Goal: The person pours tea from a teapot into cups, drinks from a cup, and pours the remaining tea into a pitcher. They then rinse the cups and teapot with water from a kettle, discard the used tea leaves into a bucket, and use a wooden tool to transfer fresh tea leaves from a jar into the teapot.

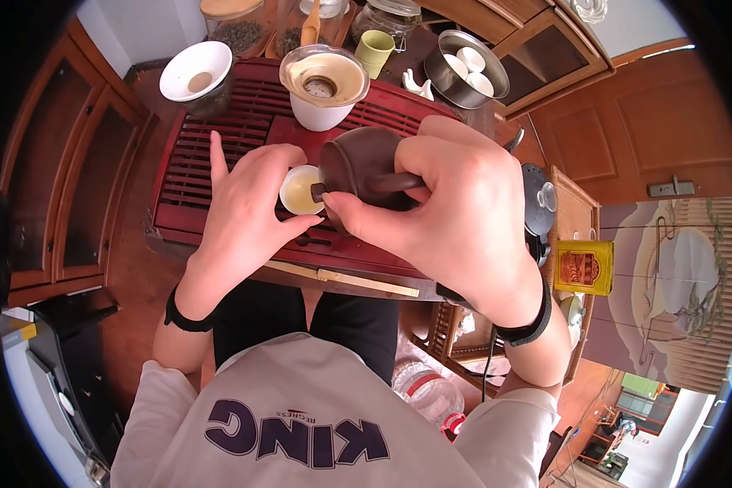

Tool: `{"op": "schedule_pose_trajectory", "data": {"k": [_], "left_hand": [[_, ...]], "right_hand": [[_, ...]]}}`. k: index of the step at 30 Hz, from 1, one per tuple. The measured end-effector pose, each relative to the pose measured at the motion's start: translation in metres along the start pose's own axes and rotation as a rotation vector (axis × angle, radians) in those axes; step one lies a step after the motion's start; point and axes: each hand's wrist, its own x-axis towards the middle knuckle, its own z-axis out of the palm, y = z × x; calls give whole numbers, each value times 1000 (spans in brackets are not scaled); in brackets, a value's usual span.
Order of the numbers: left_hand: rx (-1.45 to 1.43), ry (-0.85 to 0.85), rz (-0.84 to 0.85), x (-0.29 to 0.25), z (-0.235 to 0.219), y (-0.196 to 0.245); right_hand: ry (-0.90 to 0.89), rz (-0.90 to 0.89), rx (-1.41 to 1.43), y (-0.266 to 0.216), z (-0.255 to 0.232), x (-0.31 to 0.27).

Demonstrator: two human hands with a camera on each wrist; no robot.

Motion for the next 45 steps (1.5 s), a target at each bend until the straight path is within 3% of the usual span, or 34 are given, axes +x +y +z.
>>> {"op": "schedule_pose_trajectory", "data": {"k": [14, 24, 28, 30, 45], "left_hand": [[-16, -166, 119, 15, 7, 22], [163, -328, 45, 22, 18, 28], [176, -323, 46, 22, 19, 26], [88, -169, 80, 19, 25, 24], [121, -160, 101, 14, 20, 20]], "right_hand": [[21, 91, -37, 13, -6, -18], [43, 107, -59, 19, -7, -29], [44, 84, -97, 18, -10, -29], [46, 73, -106, 18, -11, -29], [12, 59, -102, 14, -12, -28]]}}
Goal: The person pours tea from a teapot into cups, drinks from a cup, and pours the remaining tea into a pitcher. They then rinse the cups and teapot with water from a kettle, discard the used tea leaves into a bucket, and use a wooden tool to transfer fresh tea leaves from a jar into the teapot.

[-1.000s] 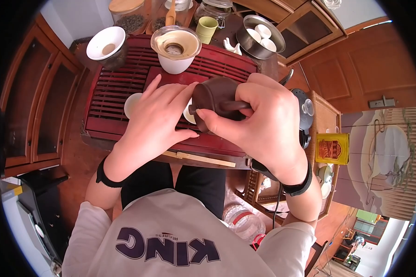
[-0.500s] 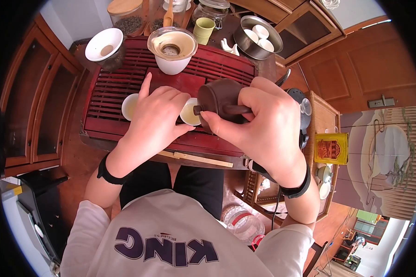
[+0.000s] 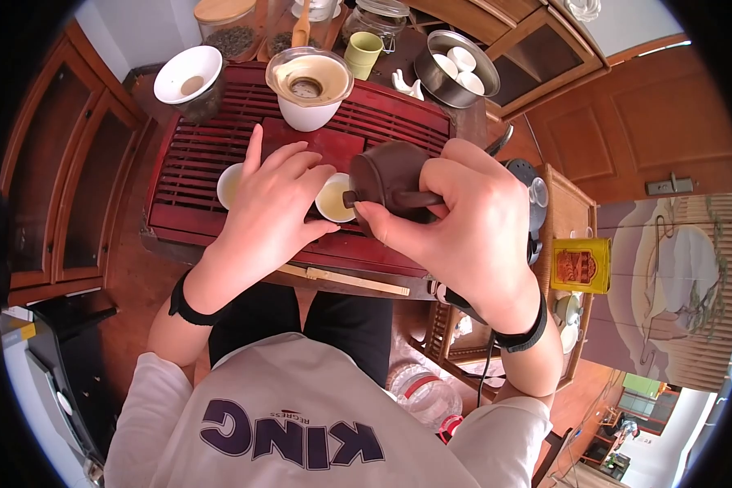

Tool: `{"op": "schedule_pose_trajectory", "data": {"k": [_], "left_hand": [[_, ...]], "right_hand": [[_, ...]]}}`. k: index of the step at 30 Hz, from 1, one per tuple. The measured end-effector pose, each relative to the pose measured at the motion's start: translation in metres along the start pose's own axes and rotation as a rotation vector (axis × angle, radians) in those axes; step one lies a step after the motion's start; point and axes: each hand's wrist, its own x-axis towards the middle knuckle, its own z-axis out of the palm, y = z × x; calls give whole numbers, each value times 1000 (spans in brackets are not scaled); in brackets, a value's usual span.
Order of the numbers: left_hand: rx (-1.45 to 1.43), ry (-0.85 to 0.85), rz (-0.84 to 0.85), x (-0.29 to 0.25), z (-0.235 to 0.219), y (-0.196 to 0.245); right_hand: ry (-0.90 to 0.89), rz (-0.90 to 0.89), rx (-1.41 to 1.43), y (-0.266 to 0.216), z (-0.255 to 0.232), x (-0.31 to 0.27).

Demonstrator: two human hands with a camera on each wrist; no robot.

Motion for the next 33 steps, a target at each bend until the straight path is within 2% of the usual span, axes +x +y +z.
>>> {"op": "schedule_pose_trajectory", "data": {"k": [4, 7, 9, 10, 11, 13, 17, 20, 21, 23, 33], "left_hand": [[-41, -32, -28, -10, -15, -4], [-126, 49, -67, -24, -30, -14], [-251, 193, -137, -35, -34, -25], [-293, 208, -170, -43, -33, -30], [-293, 209, -173, -48, -32, -35], [-361, 202, -290, -58, -30, -42], [-402, 121, -375, -66, -25, -51], [-404, 131, -411, -68, -17, -55], [-404, 134, -418, -69, -15, -58], [-308, 175, -287, -70, -12, -64], [-319, 254, -312, -67, -9, -60]], "right_hand": [[11, -24, -14, -1, 1, 3], [-10, -28, -27, -3, 2, 7], [-9, -49, -25, -4, 6, 11], [-6, -71, -24, -5, 7, 14], [-9, -73, -23, -7, 9, 17], [-16, -108, -30, -12, 12, 24], [-10, -175, 25, -21, 21, 35], [-7, -240, 36, -30, 25, 45], [-9, -263, 45, -33, 26, 49], [-17, -288, 56, -38, 29, 55], [-21, -311, 115, -58, 48, 75]]}}
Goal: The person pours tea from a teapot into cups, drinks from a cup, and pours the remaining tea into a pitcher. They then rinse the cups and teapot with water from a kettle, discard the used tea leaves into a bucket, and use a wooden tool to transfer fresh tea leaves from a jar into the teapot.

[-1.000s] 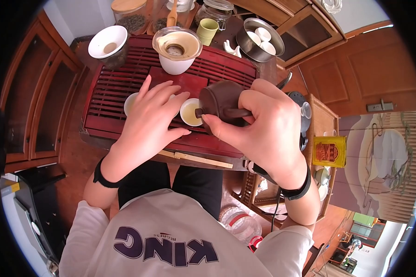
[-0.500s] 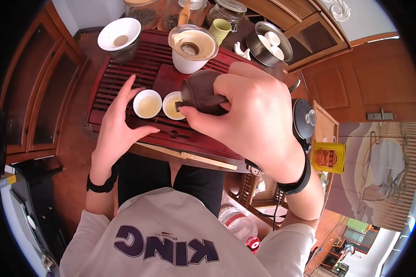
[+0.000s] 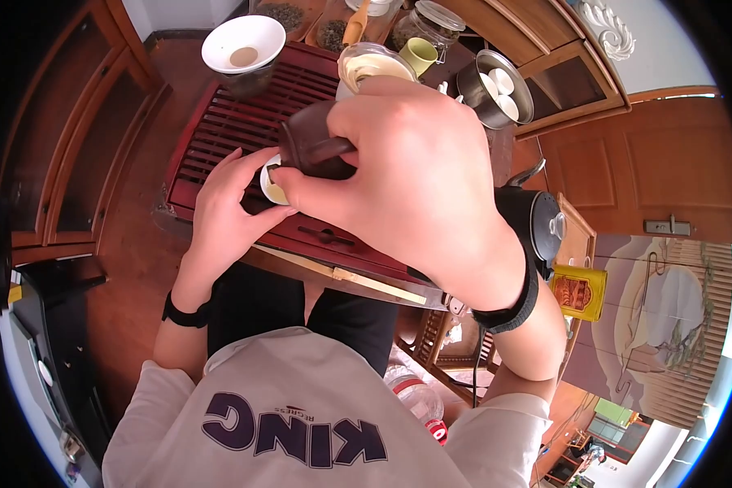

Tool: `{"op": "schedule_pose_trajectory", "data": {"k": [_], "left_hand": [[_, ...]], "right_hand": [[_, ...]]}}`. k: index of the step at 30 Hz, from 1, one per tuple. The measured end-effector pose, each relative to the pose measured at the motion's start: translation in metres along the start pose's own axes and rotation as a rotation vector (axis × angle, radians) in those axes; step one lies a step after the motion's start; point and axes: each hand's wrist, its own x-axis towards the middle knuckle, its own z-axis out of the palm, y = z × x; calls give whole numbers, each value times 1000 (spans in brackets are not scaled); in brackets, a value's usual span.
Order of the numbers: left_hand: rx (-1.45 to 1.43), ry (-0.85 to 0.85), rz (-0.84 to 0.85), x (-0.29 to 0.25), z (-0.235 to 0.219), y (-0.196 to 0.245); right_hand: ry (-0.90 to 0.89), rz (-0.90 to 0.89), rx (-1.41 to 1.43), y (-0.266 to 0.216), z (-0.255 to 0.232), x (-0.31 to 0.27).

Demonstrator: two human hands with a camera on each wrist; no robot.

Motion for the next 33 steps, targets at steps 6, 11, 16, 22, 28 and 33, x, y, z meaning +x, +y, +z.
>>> {"op": "schedule_pose_trajectory", "data": {"k": [6, 11, 16, 22, 28, 33], "left_hand": [[33, 12, -5, 0, 1, 0], [22, 9, 8, 0, 1, 0], [31, 8, 5, -1, 1, 0], [48, 11, 9, -1, 1, 0], [50, 23, 15, -1, 1, -1], [57, 21, 5, -2, 2, -1]], "right_hand": [[23, -33, 1, -3, 1, 1], [-34, 16, -55, 3, -10, -14], [-85, 193, -106, 11, -23, -33], [-92, 252, -171, 20, -35, -52], [-90, 309, -184, 24, -41, -67], [-101, 335, -170, 23, -43, -70]]}}
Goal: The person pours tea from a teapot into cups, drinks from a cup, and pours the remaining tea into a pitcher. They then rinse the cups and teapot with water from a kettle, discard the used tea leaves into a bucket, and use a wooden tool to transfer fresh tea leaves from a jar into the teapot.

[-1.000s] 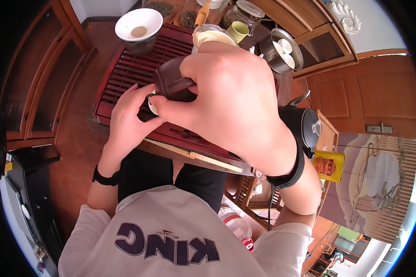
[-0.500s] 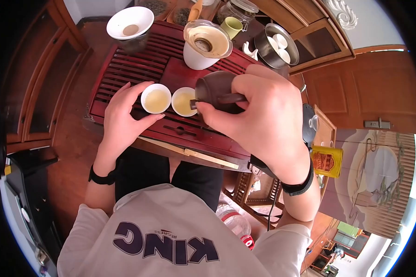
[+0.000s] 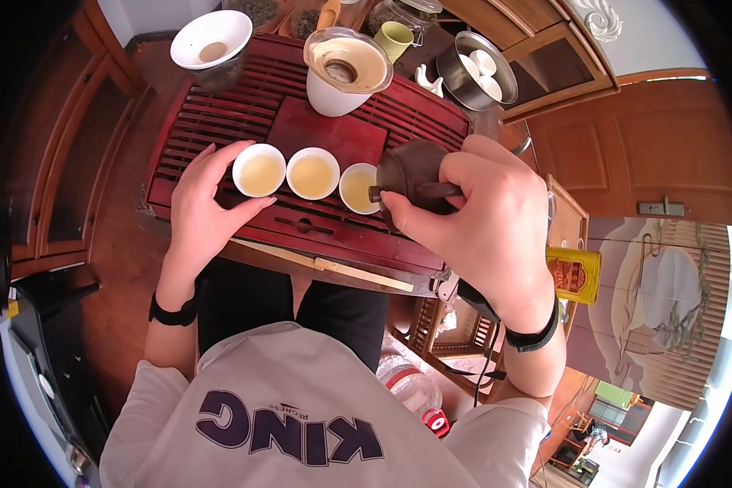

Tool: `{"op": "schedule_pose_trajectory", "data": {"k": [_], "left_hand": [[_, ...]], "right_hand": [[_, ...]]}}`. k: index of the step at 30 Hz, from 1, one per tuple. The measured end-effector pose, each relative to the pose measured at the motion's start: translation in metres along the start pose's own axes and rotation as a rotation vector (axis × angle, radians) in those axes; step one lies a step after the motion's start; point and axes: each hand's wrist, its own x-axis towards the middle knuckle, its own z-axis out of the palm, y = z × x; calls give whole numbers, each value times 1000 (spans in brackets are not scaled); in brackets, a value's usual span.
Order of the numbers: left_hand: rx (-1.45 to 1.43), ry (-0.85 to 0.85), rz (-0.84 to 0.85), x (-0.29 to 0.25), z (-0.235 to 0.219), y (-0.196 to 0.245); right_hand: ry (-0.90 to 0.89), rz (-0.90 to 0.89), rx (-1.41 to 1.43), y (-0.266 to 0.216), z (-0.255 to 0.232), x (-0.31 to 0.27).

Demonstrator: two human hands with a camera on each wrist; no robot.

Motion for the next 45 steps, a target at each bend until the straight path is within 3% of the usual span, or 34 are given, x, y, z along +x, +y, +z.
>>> {"op": "schedule_pose_trajectory", "data": {"k": [32, 45], "left_hand": [[23, 36, 63, 0, 2, -4], [-23, 10, 25, 0, 1, -3]], "right_hand": [[30, -416, 180, -70, 28, 61], [-28, -327, 101, -45, 9, 37]]}}
